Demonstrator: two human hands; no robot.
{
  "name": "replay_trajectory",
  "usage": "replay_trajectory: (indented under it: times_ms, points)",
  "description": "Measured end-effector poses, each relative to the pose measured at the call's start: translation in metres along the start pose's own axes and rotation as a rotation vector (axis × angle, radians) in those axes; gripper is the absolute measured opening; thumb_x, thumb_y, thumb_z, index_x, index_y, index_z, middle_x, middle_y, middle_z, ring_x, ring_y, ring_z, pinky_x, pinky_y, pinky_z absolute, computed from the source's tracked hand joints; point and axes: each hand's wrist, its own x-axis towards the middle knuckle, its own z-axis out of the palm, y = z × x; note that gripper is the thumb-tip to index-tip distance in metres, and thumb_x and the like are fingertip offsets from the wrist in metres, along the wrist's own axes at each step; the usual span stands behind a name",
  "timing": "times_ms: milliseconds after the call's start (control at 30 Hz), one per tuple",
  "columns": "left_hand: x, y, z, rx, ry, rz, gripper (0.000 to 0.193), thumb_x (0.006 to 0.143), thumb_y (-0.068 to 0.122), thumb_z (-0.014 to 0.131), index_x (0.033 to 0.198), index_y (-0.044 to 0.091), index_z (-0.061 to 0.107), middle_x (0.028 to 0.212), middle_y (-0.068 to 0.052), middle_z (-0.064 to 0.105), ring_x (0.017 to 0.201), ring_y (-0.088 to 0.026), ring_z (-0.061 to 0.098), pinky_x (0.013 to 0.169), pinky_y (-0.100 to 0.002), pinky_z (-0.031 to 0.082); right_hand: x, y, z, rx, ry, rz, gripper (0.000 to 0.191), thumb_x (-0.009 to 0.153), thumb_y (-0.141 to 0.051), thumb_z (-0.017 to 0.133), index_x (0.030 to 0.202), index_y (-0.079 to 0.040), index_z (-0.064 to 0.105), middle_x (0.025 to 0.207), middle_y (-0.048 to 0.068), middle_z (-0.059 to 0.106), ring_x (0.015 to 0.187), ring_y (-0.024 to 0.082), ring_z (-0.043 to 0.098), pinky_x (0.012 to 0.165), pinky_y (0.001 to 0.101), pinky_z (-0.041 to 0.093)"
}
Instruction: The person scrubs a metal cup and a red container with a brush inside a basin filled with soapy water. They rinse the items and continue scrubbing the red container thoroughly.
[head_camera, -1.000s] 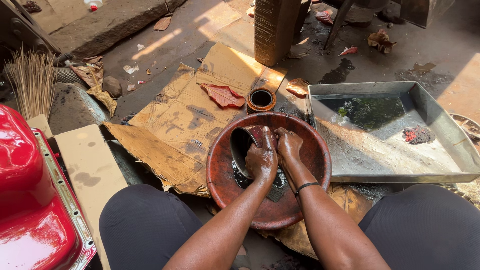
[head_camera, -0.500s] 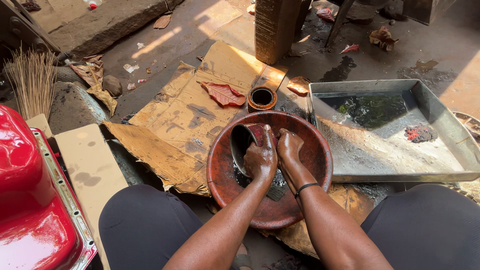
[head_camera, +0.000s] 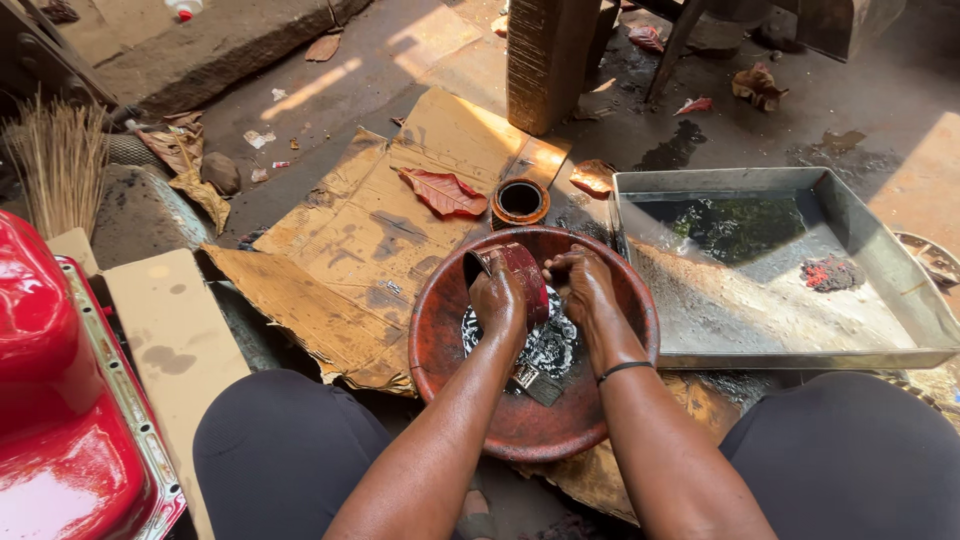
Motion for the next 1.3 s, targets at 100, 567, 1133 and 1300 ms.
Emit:
replay_trajectory:
  times_ms: [100, 567, 1133, 1300]
  points:
    - [0.001, 0.008, -0.005, 0.010, 0.032, -0.018, 0.057, 0.103, 0.047, 0.046, 0.094, -0.004, 0.068, 0.091, -0.019, 0.073, 0.084, -0.033, 0.070, 0.083, -0.044, 0.051, -0.008, -0.008, 0.002, -0.129, -0.031, 0.009, 0.009, 0.096, 0.007, 0.060, 0.106, 0.008, 0.062, 0.093, 0.015, 0.069, 0.081, 0.023, 0.074, 0.074, 0.0328, 0.068]
    - [-0.017, 0.019, -0.001, -0.432, -0.087, -0.267, 0.042, 0.104, 0.036, 0.050, 0.095, -0.001, 0.069, 0.085, -0.012, 0.070, 0.071, -0.022, 0.066, 0.070, -0.040, 0.053, -0.007, -0.008, -0.008, -0.064, -0.022, -0.050, 0.041, 0.097, 0.002, 0.055, 0.137, -0.007, 0.055, 0.094, 0.011, 0.065, 0.073, 0.017, 0.063, 0.067, 0.0336, 0.062]
    - [-0.021, 0.000, 0.009, 0.049, -0.138, 0.069, 0.092, 0.093, 0.083, 0.025, 0.084, 0.004, 0.071, 0.073, -0.014, 0.069, 0.073, -0.030, 0.068, 0.081, -0.043, 0.053, -0.006, -0.006, -0.005, 0.128, 0.063, 0.061, 0.039, 0.100, 0.003, 0.053, 0.137, -0.007, 0.059, 0.091, 0.012, 0.069, 0.064, 0.010, 0.052, 0.056, 0.0229, 0.055]
    - [-0.039, -0.001, 0.008, 0.203, -0.051, 0.145, 0.100, 0.090, 0.084, 0.026, 0.114, -0.003, 0.069, 0.093, -0.028, 0.075, 0.095, -0.043, 0.073, 0.092, -0.049, 0.051, -0.003, 0.001, -0.012, 0.029, -0.059, 0.008, 0.011, 0.105, -0.011, 0.062, 0.108, 0.000, 0.062, 0.076, 0.004, 0.058, 0.058, 0.012, 0.048, 0.049, 0.0253, 0.047]
